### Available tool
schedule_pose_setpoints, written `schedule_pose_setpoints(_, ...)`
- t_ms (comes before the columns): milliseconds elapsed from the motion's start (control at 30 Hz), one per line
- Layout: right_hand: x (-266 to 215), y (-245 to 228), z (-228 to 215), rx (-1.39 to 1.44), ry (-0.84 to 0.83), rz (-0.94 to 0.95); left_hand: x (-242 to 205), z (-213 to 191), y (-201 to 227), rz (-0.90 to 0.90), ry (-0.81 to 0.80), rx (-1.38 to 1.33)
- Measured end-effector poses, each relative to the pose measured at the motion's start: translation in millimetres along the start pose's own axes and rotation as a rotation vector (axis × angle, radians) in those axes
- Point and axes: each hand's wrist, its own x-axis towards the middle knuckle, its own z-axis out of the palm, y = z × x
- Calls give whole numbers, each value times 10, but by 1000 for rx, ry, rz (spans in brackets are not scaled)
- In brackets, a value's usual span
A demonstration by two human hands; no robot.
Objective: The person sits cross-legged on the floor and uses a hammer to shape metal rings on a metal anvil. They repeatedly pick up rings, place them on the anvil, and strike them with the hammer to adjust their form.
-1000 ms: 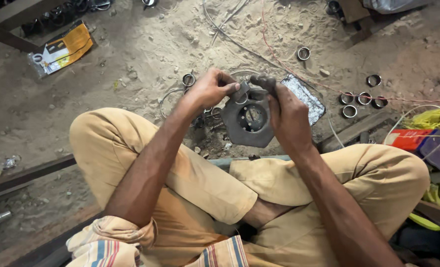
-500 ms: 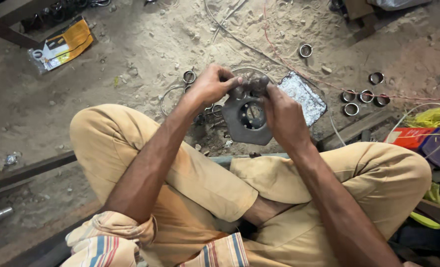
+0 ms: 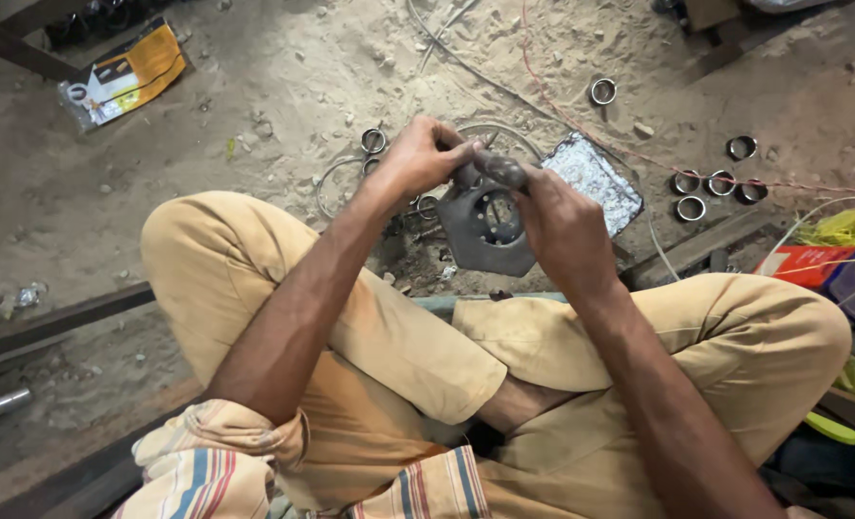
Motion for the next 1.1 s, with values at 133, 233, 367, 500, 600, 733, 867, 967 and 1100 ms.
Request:
schedule_pose_setpoints(133,13,-18,-43,6,25,-60,77,55,-26,34,-8,-111)
schedule_pose_setpoints(233,8,-20,-54,36,46,-84,95,65,-94,15,12,-68)
schedule_pose_setpoints(367,19,-14,-28,-51,-69,-50,118,57,-106,59,15,-51)
schedule_pose_setpoints(500,-12,1,-19,-76,-26,-113,128,59,-115,29,41,25)
schedule_pose_setpoints(600,15,-22,-10,-63,-77,-79,126,39,-139,39,65,41)
schedule_pose_setpoints(733,19,0,-60,19,-55,49,207,80,-265,13,67,-61)
schedule_pose_setpoints(867,64,54,-117,97,49,153,304,97,-384,159,322,141)
schedule_pose_setpoints(967,82,102,-187,12,78,104,316,81,-323,232,463,97)
schedule_pose_setpoints(1100,114,89,-213,14,-87,128,216,16,-110,-122,246,-512)
